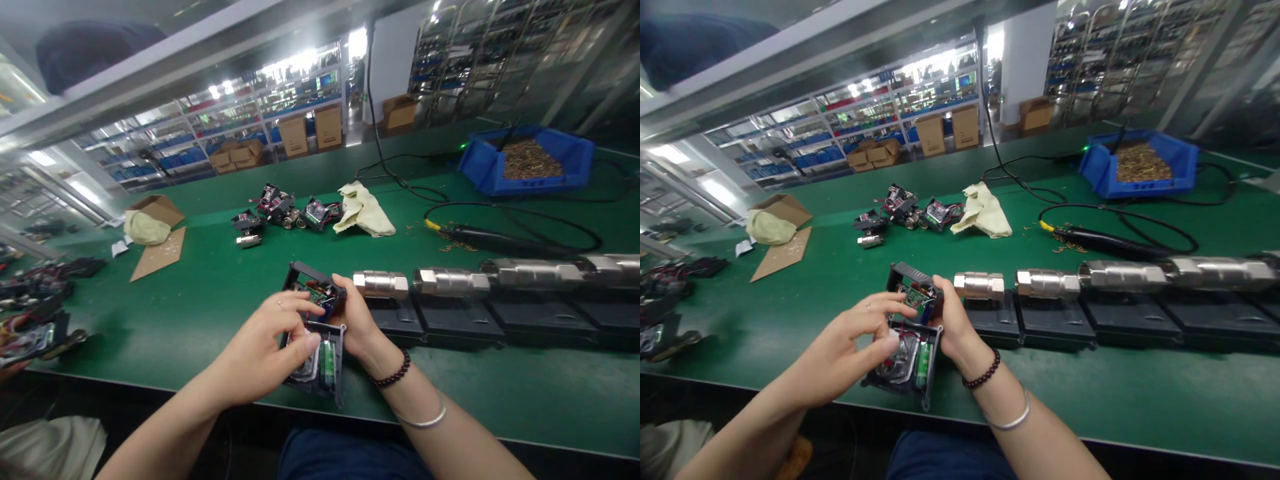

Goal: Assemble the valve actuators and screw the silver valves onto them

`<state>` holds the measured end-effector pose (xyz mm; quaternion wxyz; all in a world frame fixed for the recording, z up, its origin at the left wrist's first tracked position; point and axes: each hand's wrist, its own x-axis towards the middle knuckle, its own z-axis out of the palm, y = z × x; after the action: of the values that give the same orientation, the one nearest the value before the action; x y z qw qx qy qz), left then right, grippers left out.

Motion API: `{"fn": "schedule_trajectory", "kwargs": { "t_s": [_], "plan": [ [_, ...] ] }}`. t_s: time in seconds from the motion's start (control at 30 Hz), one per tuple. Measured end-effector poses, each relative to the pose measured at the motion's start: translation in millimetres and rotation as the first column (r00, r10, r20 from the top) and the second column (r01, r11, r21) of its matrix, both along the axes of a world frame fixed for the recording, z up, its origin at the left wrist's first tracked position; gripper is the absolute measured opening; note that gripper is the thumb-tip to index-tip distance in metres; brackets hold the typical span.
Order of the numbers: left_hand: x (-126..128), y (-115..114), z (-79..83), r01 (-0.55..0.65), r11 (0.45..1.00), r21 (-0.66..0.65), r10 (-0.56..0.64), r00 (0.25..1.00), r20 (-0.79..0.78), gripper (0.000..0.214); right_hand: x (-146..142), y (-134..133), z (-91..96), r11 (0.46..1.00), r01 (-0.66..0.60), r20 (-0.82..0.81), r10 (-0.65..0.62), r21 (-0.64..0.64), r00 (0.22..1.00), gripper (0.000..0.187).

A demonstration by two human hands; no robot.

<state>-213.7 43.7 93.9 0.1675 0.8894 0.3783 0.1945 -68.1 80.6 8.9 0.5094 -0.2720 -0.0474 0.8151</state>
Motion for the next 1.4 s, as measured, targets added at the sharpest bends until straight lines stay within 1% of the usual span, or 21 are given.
{"fn": "schedule_trajectory", "kwargs": {
  "t_s": [0.03,0.07,0.1,0.13,0.17,0.23,0.3,0.33,0.4,0.5,0.6,0.67,0.8,0.93,1.03,1.1,1.2,1.27,1.3,1.33,1.4],
  "plan": [
    [-0.9,-2.5,2.3,0.084,0.983,-0.165,-0.081,0.996,0.027,0.018,0.1,-0.2,-0.4,1.0,-0.008,0.003,0.008,0.002,1.0,0.033],
    [-1.6,-5.0,3.1,0.159,0.949,-0.273,-0.152,0.987,0.047,0.017,0.1,-0.4,-0.9,1.0,-0.014,0.005,0.014,0.003,1.0,0.035],
    [-2.0,-7.2,2.2,0.209,0.923,-0.322,-0.203,0.978,0.054,0.024,0.0,-0.5,-1.3,1.0,-0.019,0.007,0.019,0.005,1.0,0.036],
    [-2.0,-9.3,-0.3,0.227,0.92,-0.32,-0.224,0.973,0.048,0.033,-0.1,-0.5,-1.7,1.0,-0.021,0.008,0.02,0.006,1.0,0.037],
    [-1.5,-11.2,-4.5,0.215,0.937,-0.277,-0.216,0.976,0.03,0.04,-0.2,-0.6,-2.1,1.0,-0.02,0.008,0.019,0.007,1.0,0.037],
    [1.3,-14.4,-15.6,0.138,0.983,-0.118,-0.142,0.989,-0.029,0.046,-0.3,-0.6,-2.6,1.0,-0.015,0.008,0.015,0.009,1.0,0.036],
    [5.6,-17.2,-26.8,0.081,0.994,0.068,-0.074,0.993,-0.097,0.047,-0.1,-0.8,-2.8,1.0,-0.014,0.007,0.014,0.012,1.0,0.037],
    [8.0,-18.5,-31.3,0.076,0.984,0.158,-0.055,0.99,-0.132,0.045,0.0,-1.0,-2.7,1.0,-0.016,0.006,0.016,0.014,1.0,0.038],
    [13.1,-21.5,-36.8,0.075,0.946,0.316,-0.017,0.982,-0.186,0.04,-0.1,-1.7,-2.6,1.0,-0.017,0.005,0.017,0.012,1.0,0.038],
    [21.5,-27.1,-38.7,0.045,0.89,0.455,0.061,0.975,-0.216,0.028,-1.0,-3.1,-2.9,1.0,-0.019,0.005,0.019,0.007,1.0,0.037],
    [31.3,-32.6,-38.6,-0.041,0.871,0.49,0.181,0.954,-0.24,0.02,-1.5,-3.8,-3.9,0.999,-0.042,-0.001,0.042,0.01,0.999,0.037],
    [37.0,-35.1,-38.6,-0.076,0.863,0.5,0.233,0.937,-0.261,0.019,-1.2,-3.7,-4.6,0.998,-0.063,-0.008,0.063,0.013,0.998,0.038],
    [44.7,-38.0,-38.4,-0.061,0.858,0.51,0.265,0.903,-0.338,0.023,-0.8,-3.6,-5.5,0.998,-0.053,-0.02,0.053,0.02,0.998,0.035],
    [51.5,-43.8,-41.8,-0.05,0.849,0.526,0.304,0.86,-0.409,0.022,-1.6,-4.6,-4.7,0.998,-0.051,-0.033,0.052,0.034,0.998,0.032],
    [54.7,-48.8,-46.3,0.037,0.85,0.526,0.27,0.826,-0.495,0.023,-1.6,-4.6,-3.6,0.998,-0.055,-0.026,0.056,0.026,0.998,0.035],
    [53.5,-49.7,-47.6,0.064,0.852,0.52,0.24,0.834,-0.496,0.026,-1.3,-3.9,-3.4,0.999,-0.039,-0.012,0.039,0.02,0.999,0.035],
    [46.6,-45.7,-46.9,-0.01,0.858,0.514,0.224,0.907,-0.357,0.027,-0.6,-3.2,-3.9,0.999,-0.03,0.001,0.03,0.036,1.0,0.034],
    [40.2,-41.6,-47.9,-0.109,0.843,0.527,0.27,0.933,-0.239,0.025,-0.1,-3.6,-4.2,0.998,-0.029,0.013,0.029,0.057,1.0,0.033],
    [37.2,-40.0,-49.8,-0.178,0.82,0.545,0.326,0.926,-0.189,0.025,0.0,-4.1,-4.3,0.997,-0.022,0.022,0.02,0.068,1.0,0.032],
    [34.4,-39.1,-52.8,-0.252,0.784,0.567,0.396,0.906,-0.146,0.028,0.0,-4.7,-4.2,0.997,-0.011,0.032,0.008,0.082,0.999,0.031],
    [30.8,-39.5,-61.9,-0.368,0.702,0.609,0.522,0.848,-0.09,0.045,-0.3,-6.1,-4.3,0.993,0.012,0.057,-0.019,0.116,0.998,0.03]
  ]
}}
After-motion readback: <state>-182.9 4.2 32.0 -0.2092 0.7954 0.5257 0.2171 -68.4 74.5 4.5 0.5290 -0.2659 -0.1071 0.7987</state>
